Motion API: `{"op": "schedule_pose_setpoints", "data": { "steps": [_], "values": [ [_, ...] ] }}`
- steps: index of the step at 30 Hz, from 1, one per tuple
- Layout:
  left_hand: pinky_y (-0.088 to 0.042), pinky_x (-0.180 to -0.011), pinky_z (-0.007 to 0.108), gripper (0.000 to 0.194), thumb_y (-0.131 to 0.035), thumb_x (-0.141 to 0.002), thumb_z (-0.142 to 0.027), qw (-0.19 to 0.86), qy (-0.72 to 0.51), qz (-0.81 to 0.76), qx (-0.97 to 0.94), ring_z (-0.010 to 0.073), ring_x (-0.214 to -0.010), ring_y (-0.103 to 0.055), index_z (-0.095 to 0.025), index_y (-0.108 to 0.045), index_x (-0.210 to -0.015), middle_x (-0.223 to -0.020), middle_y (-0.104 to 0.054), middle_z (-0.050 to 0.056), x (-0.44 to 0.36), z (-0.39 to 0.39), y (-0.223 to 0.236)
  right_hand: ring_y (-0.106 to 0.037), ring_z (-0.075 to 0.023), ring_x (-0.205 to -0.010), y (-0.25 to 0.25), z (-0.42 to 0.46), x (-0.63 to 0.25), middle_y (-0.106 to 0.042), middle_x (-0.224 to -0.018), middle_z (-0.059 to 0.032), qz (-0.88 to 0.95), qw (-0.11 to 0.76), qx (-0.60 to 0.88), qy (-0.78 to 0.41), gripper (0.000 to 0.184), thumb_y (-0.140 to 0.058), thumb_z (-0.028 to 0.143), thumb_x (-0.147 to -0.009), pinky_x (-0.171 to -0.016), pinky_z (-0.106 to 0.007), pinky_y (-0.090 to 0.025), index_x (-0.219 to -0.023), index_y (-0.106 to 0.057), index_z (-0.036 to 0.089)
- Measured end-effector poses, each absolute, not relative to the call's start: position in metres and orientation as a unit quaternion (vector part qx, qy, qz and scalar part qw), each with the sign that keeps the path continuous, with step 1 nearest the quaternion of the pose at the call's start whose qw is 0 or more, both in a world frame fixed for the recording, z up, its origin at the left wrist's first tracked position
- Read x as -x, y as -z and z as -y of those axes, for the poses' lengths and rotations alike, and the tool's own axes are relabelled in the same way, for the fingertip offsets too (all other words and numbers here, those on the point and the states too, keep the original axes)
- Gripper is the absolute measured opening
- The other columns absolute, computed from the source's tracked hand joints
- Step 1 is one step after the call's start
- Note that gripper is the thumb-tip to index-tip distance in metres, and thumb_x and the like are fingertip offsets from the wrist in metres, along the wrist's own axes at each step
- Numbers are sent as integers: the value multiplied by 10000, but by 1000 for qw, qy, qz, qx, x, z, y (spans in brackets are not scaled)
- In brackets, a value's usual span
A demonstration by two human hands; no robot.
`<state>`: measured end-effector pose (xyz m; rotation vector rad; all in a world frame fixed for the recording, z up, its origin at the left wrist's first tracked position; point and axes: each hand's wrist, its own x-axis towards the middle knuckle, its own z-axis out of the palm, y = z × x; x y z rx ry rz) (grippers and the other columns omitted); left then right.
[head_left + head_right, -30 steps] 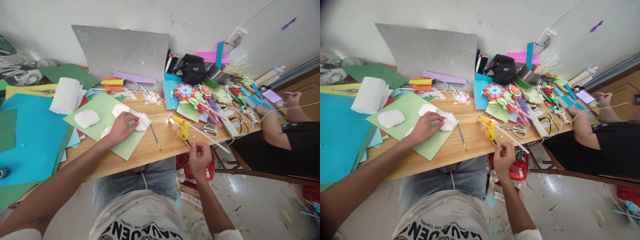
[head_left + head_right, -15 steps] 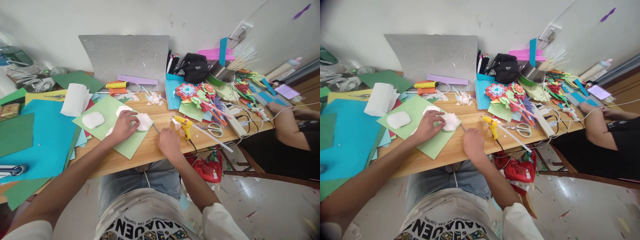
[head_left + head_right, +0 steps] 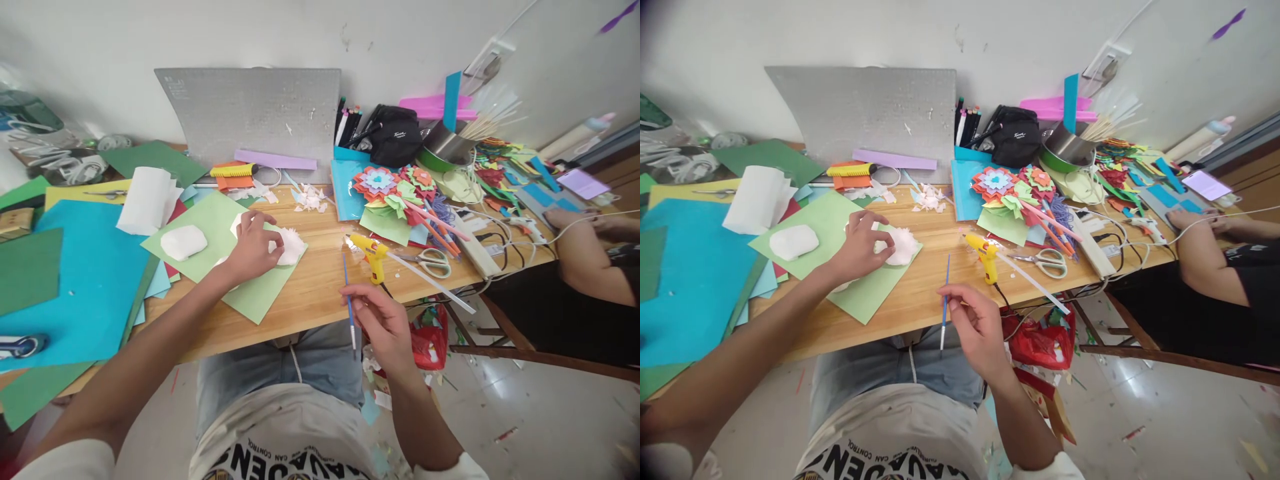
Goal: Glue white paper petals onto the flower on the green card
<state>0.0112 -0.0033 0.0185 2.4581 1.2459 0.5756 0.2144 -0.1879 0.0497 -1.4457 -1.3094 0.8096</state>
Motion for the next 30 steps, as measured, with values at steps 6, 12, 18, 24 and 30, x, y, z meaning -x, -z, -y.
{"op": "schedule_pose_setpoints", "data": {
  "steps": [6,12,18,24,30],
  "values": [
    [-318,-990,591,176,-604,-800,-317,196,-156,-439,-863,358,-1254,-296,-227,-734,-723,-1234,-511,94,-11,-4,-28,-594,-121,-632,-44,173,-198,-684,-836,-29,468,623,548,-303,112,-634,225,-857,-557,-242,-483,-965,-660,212],
    [-290,-1017,576,147,-623,-771,-323,203,-98,-435,-872,355,-1304,-254,-248,-736,-714,-1280,-500,73,-13,-14,-35,-646,-157,-744,-27,141,-182,-691,-847,-46,534,612,570,-126,93,-583,216,-878,-684,-292,-528,-883,-674,198],
    [-296,-1019,572,134,-635,-737,-327,211,-72,-430,-875,362,-1294,-287,-236,-726,-699,-1256,-537,78,-11,-24,-37,-651,-150,-714,-13,120,-175,-690,-818,-48,603,558,566,-71,115,-529,209,-890,-684,-288,-543,-920,-638,189],
    [-290,-1018,568,140,-625,-737,-327,203,-64,-429,-878,352,-1258,-320,-231,-718,-692,-1226,-559,81,-17,-21,-35,-653,-166,-749,-8,112,-172,-698,-821,-67,632,524,569,-54,149,-491,213,-900,-714,-314,-544,-908,-638,190],
    [-313,-982,551,140,-618,-729,-315,201,-54,-436,-876,357,-1223,-342,-223,-715,-684,-1186,-574,102,-19,-22,-35,-651,-170,-785,-3,108,-168,-694,-825,-78,636,532,558,-44,156,-482,182,-899,-739,-313,-536,-911,-637,177]
  ]
}}
